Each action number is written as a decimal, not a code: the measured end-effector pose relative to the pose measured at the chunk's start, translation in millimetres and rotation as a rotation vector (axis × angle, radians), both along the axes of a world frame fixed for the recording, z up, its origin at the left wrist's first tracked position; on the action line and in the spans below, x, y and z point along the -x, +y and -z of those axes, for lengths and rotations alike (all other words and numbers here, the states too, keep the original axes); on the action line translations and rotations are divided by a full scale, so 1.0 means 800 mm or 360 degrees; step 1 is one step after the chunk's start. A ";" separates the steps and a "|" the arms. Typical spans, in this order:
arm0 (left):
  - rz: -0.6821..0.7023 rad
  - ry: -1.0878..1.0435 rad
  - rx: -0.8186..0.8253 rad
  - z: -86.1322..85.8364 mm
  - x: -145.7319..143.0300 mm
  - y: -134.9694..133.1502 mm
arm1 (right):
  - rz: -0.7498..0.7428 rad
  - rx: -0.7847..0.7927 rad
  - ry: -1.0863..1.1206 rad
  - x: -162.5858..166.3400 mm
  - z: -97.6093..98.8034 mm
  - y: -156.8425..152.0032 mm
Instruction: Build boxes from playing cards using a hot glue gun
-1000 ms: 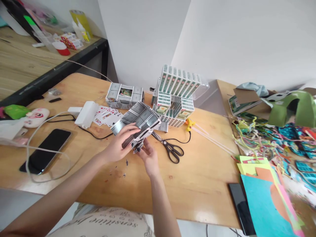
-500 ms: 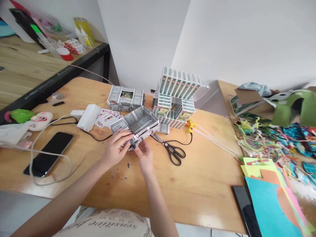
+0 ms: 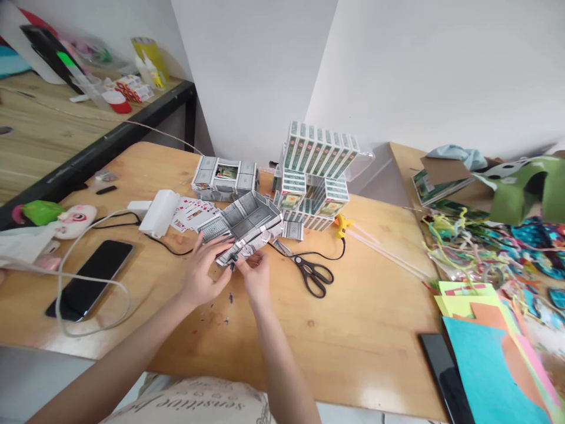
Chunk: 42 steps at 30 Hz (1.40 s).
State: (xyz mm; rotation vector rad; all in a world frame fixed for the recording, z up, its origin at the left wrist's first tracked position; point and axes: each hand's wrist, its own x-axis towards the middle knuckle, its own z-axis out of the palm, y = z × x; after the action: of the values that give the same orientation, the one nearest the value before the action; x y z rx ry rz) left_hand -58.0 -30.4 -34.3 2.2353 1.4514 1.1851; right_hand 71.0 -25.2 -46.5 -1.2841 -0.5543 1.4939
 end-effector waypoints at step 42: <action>-0.0197 0.0233 0.0023 -0.039 -0.031 -0.039 | 0.0002 0.0147 0.0209 -0.010 -0.014 -0.029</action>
State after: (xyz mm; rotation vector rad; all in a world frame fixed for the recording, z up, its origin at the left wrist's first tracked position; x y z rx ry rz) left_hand -33.0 -61.5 -3.0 2.2944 1.6700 1.0605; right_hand 78.7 -48.3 -35.5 -1.2453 -0.4028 1.6056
